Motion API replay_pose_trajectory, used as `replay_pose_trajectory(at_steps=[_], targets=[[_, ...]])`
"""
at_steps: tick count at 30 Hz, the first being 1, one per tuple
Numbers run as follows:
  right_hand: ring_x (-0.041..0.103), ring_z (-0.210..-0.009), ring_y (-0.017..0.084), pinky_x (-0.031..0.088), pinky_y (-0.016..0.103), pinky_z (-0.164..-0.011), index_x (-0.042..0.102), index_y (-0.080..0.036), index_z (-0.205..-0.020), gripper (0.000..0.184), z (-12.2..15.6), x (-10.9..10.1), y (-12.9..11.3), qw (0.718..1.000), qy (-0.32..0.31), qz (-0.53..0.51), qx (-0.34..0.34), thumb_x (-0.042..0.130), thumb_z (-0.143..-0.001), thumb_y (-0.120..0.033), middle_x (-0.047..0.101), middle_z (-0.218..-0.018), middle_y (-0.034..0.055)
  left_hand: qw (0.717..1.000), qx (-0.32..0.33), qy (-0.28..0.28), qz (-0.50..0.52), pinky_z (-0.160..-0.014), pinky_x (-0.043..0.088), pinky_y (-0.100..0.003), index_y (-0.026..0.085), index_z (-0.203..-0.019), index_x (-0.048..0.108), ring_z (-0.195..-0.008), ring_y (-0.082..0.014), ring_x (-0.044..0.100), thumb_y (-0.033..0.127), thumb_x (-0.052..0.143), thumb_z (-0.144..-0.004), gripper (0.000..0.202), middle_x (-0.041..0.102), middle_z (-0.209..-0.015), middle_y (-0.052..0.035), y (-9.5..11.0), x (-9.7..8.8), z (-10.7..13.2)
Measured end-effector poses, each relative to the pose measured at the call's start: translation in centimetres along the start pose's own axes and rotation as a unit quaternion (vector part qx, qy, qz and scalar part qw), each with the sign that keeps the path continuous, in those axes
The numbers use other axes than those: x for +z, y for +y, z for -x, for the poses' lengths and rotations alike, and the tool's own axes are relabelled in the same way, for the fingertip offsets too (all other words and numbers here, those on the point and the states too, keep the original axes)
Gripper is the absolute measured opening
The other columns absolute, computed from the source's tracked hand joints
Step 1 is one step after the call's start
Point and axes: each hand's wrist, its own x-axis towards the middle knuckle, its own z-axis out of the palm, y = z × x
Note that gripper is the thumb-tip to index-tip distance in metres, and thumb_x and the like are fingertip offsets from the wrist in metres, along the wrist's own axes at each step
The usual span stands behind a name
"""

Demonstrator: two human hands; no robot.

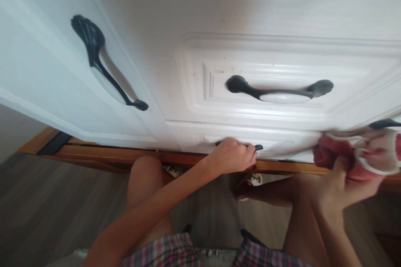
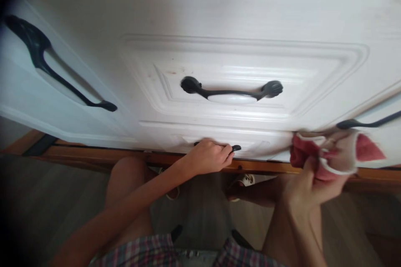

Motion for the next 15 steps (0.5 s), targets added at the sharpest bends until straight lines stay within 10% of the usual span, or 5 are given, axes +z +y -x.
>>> replay_pose_trajectory(at_steps=[6, 12, 15], targets=[[0.017, -0.167, 0.052, 0.012, 0.072, -0.133, 0.033, -0.006, -0.174, 0.095, 3.3, 3.0, -2.1, 0.979, -0.132, 0.139, -0.073, 0.05, -0.104, -0.068, 0.022, -0.177, 0.0303, 1.0, -0.013, 0.016, 0.014, -0.042, 0.027, -0.04, 0.019, -0.075, 0.064, -0.044, -0.0211, 0.059, 0.023, 0.042, -0.11, 0.041, 0.061, -0.056, 0.0004, 0.4, 0.8, 0.2], [0.022, -0.164, 0.058, 0.015, 0.08, -0.127, 0.037, -0.01, -0.174, 0.109, 3.7, 4.4, 1.4, 0.959, -0.11, 0.084, -0.248, 0.033, -0.099, -0.09, 0.024, -0.176, 0.0295, 0.988, -0.126, -0.017, 0.088, -0.049, 0.026, -0.04, 0.022, -0.074, 0.064, -0.052, -0.0204, 0.063, 0.027, 0.038, -0.112, 0.047, 0.067, -0.063, 0.0006, 1.1, 0.4, 0.0], [0.011, -0.167, 0.056, 0.02, 0.082, -0.123, 0.0, -0.012, -0.18, 0.102, 3.5, 3.9, 2.5, 0.938, -0.159, 0.105, -0.288, 0.023, -0.106, -0.079, 0.004, -0.181, 0.0259, 0.983, -0.143, 0.077, 0.09, -0.048, 0.03, -0.037, 0.021, -0.074, 0.062, -0.056, -0.0159, 0.06, 0.024, 0.049, -0.109, 0.038, 0.064, -0.066, 0.0028, 0.7, -1.5, -0.1]])
